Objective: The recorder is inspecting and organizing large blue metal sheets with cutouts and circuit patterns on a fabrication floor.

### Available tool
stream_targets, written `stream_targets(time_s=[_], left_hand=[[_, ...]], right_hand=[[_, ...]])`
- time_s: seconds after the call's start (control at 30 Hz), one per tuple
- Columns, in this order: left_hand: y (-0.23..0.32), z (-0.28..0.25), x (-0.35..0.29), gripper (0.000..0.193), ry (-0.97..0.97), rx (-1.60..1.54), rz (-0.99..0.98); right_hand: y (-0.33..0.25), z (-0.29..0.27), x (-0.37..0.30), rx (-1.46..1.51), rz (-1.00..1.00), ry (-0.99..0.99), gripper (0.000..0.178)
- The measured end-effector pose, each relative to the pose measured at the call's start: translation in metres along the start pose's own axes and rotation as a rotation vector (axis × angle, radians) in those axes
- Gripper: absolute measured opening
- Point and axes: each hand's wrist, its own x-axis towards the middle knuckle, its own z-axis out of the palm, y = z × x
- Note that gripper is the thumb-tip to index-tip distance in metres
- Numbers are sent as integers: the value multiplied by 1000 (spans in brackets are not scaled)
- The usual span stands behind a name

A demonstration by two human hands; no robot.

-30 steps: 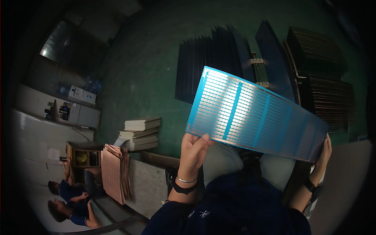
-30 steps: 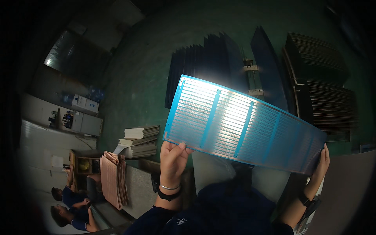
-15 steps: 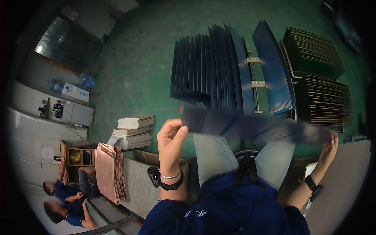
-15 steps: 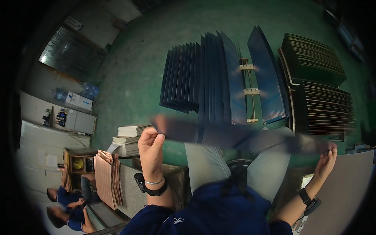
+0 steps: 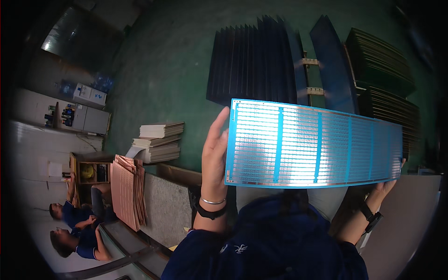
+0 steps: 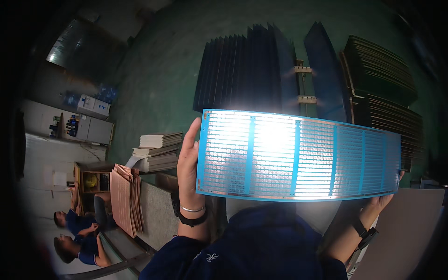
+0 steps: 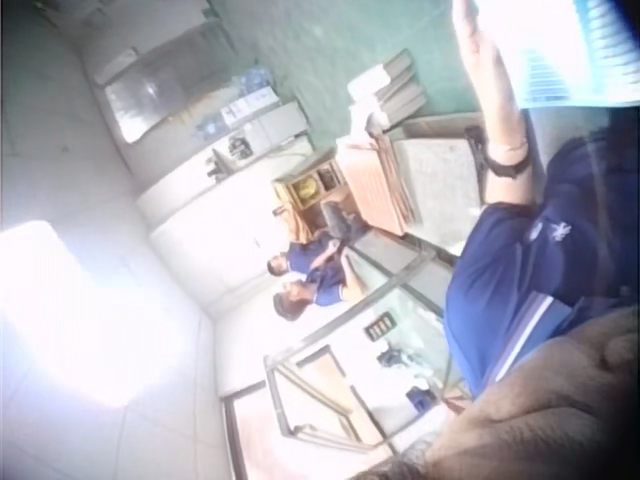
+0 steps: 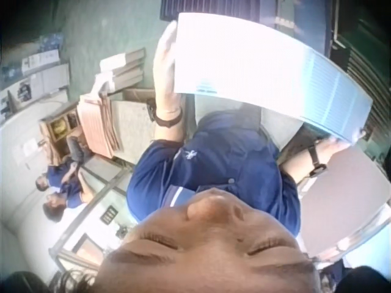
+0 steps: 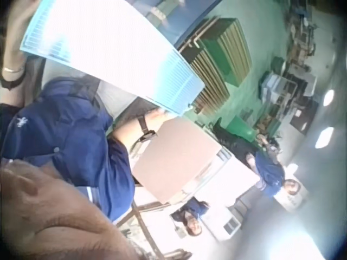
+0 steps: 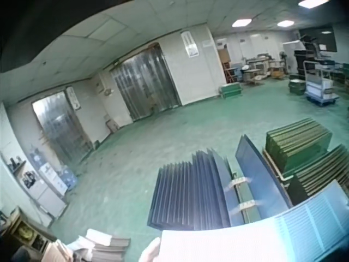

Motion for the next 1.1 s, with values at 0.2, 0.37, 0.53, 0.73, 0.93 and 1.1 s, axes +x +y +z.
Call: stream_targets(time_s=[0.2,0.37,0.53,0.73,0.93,1.1], left_hand=[[-9,-9,4,45,-24,-21,-112],[-16,-7,8,43,33,1,-92],[-10,-6,10,44,33,20,-51],[-8,-23,14,41,38,85,87],[4,-49,19,42,47,113,85],[-7,-80,16,39,-35,-389,-2]], right_hand=[[0,3,4,102,131,-185,36],[11,0,-16,-196,61,229,42],[16,48,-31,-418,216,-320,52],[8,42,-25,-308,137,-146,32],[9,84,-23,-352,55,3,49],[28,117,-21,-339,120,-55,58]])
